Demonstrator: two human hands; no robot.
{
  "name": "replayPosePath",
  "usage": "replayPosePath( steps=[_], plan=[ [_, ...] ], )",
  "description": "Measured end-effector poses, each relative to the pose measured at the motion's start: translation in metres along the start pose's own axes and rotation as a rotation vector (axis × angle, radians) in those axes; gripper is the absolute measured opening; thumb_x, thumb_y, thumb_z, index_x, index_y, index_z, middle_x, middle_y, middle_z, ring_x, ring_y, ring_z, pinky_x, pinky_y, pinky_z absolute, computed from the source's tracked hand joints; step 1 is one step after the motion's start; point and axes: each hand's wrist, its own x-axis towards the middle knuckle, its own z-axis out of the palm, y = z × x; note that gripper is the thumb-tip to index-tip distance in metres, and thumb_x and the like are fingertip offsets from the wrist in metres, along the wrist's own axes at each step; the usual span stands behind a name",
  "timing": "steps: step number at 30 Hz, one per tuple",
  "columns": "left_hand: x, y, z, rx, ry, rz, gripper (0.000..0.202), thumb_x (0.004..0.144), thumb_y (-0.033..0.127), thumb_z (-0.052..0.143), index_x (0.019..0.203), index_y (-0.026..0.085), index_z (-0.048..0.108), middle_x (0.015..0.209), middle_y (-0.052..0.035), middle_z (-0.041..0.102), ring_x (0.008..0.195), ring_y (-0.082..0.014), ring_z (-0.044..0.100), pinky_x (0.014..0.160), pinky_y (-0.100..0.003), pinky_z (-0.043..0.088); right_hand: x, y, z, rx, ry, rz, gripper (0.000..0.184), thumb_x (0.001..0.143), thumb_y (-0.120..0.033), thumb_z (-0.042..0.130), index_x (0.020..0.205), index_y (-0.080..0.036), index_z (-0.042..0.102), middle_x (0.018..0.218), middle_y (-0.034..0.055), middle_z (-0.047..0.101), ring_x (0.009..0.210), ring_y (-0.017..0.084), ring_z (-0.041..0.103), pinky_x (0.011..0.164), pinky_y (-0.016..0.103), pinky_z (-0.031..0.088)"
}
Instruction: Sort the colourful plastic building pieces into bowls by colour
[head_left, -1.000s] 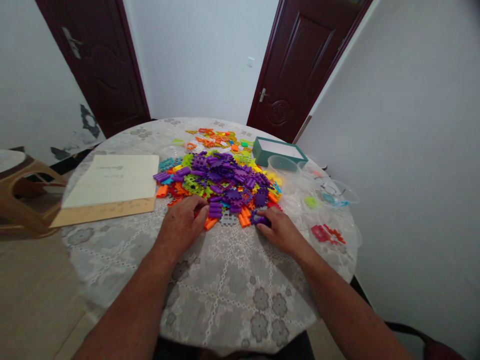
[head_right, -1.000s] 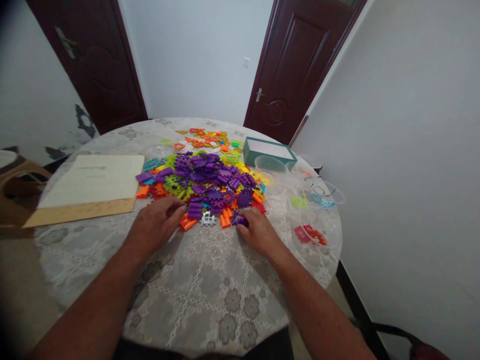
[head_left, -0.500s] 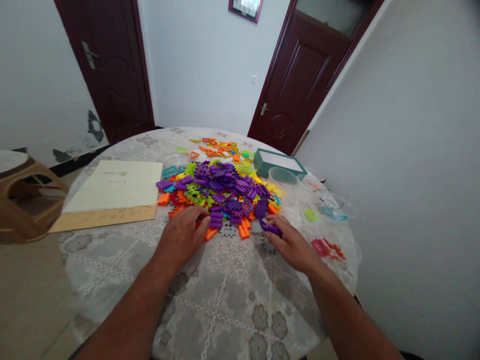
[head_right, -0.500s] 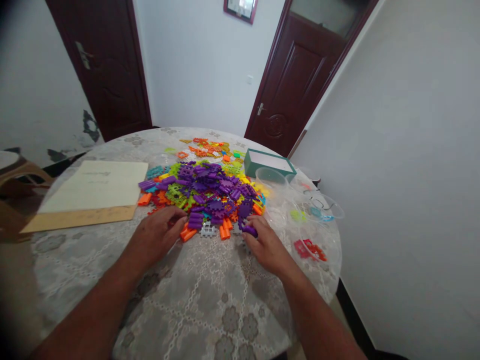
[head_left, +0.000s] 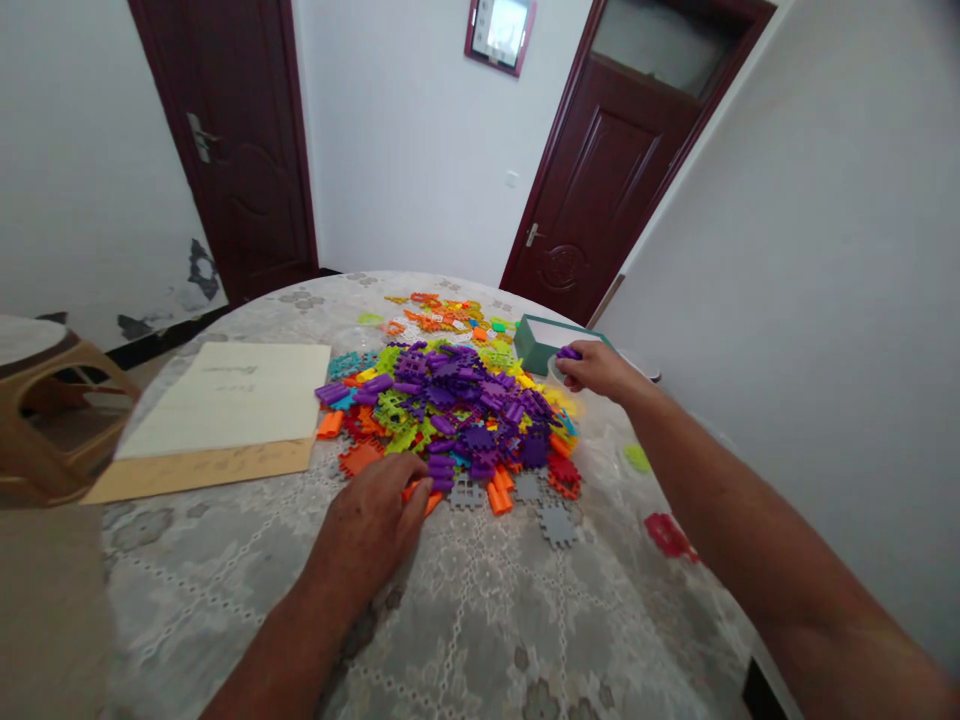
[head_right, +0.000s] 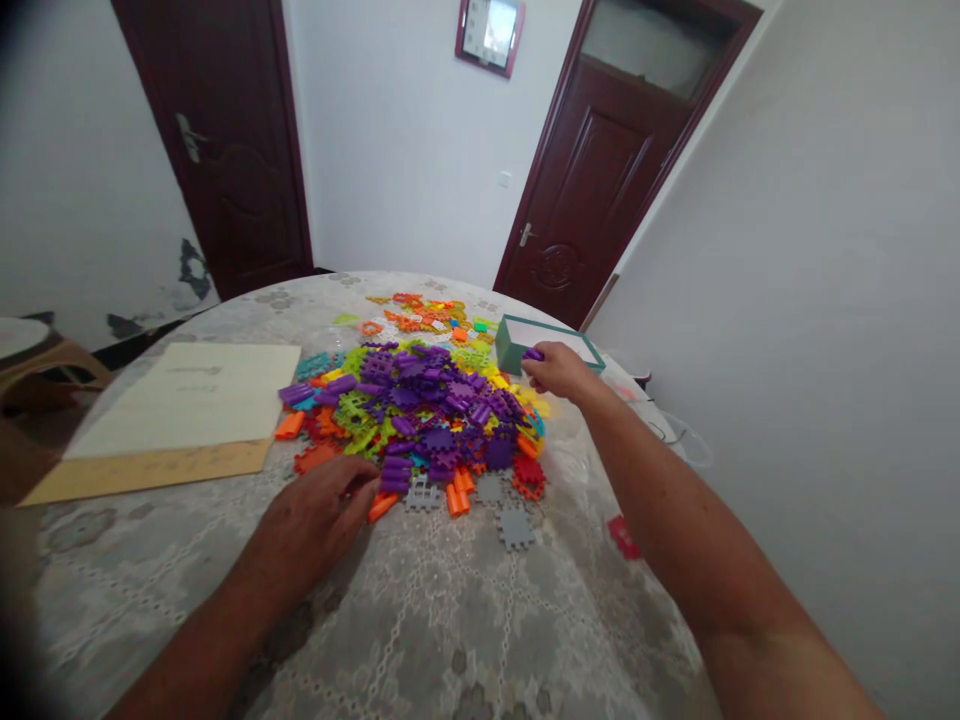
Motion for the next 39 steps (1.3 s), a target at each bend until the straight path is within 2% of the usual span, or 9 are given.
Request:
replayPosePath(
  steps=[2,5,8,13,19,23,28,34,39],
  plan=[
    [0.000,-0.002,0.002,0.005,0.005,-0.002,0.016,0.099,0.030,0.053,0.095,0.023,0.067,0.095,-0.0044,0.073,0.092,-0.0229,0.069,0.083,-0.035,0.051,0.005,-0.002,0.003,-0.141,-0.042,-0.086,0.019,0.096,-0.029,0.063,0.081,-0.019,0.062,0.071,0.0036,0.068,0.062,0.016,0.062,0.058,0.025,0.041],
    [0.000,-0.002,0.004,0.004,0.009,0.014,0.015,0.100,0.030,0.054,0.099,0.023,0.068,0.099,-0.0047,0.074,0.095,-0.0234,0.069,0.086,-0.037,0.052,-0.016,-0.009,0.016,-0.298,-0.136,-0.364,0.028,0.100,-0.035,0.059,0.078,-0.020,0.065,0.077,0.0044,0.068,0.069,0.016,0.059,0.063,0.027,0.040],
    [-0.001,0.001,0.006,-0.013,-0.008,0.036,0.015,0.101,0.030,0.054,0.101,0.023,0.068,0.100,-0.0049,0.074,0.096,-0.0233,0.069,0.088,-0.038,0.053,-0.051,-0.014,0.036,-0.271,-0.259,-0.489,0.018,0.101,-0.033,0.058,0.095,-0.021,0.072,0.093,0.0054,0.074,0.082,0.018,0.064,0.072,0.028,0.044],
    [-0.003,0.006,0.005,-0.021,-0.031,0.049,0.014,0.101,0.029,0.055,0.104,0.022,0.067,0.103,-0.0061,0.074,0.099,-0.0240,0.069,0.088,-0.039,0.053,-0.085,-0.006,0.070,-0.210,-0.248,-0.491,0.036,0.091,-0.021,0.069,0.127,-0.026,0.068,0.120,0.0072,0.074,0.107,0.024,0.067,0.092,0.034,0.048],
    [-0.004,0.003,0.005,0.018,-0.045,0.018,0.012,0.100,0.025,0.055,0.101,0.022,0.067,0.100,-0.0057,0.073,0.095,-0.0231,0.069,0.085,-0.037,0.052,-0.091,0.012,0.096,-0.261,-0.102,-0.392,0.020,0.086,-0.019,0.070,0.106,-0.020,0.065,0.107,0.0086,0.070,0.097,0.024,0.062,0.084,0.033,0.045],
    [-0.004,0.003,0.004,0.041,-0.077,0.003,0.013,0.101,0.026,0.054,0.100,0.022,0.066,0.100,-0.0062,0.073,0.094,-0.0228,0.068,0.084,-0.037,0.051,-0.106,0.012,0.095,-0.224,-0.045,-0.374,0.016,0.086,-0.022,0.069,0.098,-0.020,0.059,0.103,0.0073,0.064,0.094,0.022,0.058,0.080,0.032,0.042],
    [-0.006,0.005,0.003,0.045,-0.098,0.001,0.013,0.101,0.026,0.053,0.101,0.022,0.065,0.102,-0.0068,0.072,0.097,-0.0236,0.069,0.086,-0.038,0.052,-0.123,0.005,0.073,-0.082,-0.197,-0.347,0.011,0.086,-0.024,0.066,0.090,-0.022,0.056,0.083,-0.0005,0.061,0.073,0.017,0.053,0.064,0.029,0.036],
    [-0.008,0.010,0.001,0.026,-0.101,-0.010,0.014,0.100,0.024,0.055,0.102,0.023,0.068,0.103,-0.0072,0.074,0.099,-0.0240,0.070,0.085,-0.037,0.054,-0.082,0.012,0.035,0.194,-0.268,-0.266,0.023,0.091,-0.037,0.066,0.108,-0.021,0.066,0.079,-0.0009,0.065,0.067,0.016,0.060,0.059,0.027,0.047],
    [-0.009,0.010,0.002,0.037,-0.087,-0.007,0.015,0.100,0.024,0.054,0.100,0.024,0.069,0.099,-0.0064,0.075,0.096,-0.0239,0.071,0.084,-0.037,0.055,0.012,0.025,0.005,0.255,0.034,-0.116,0.021,0.089,-0.033,0.073,0.100,-0.015,0.069,0.071,0.0020,0.067,0.061,0.014,0.063,0.057,0.024,0.053]
  ],
)
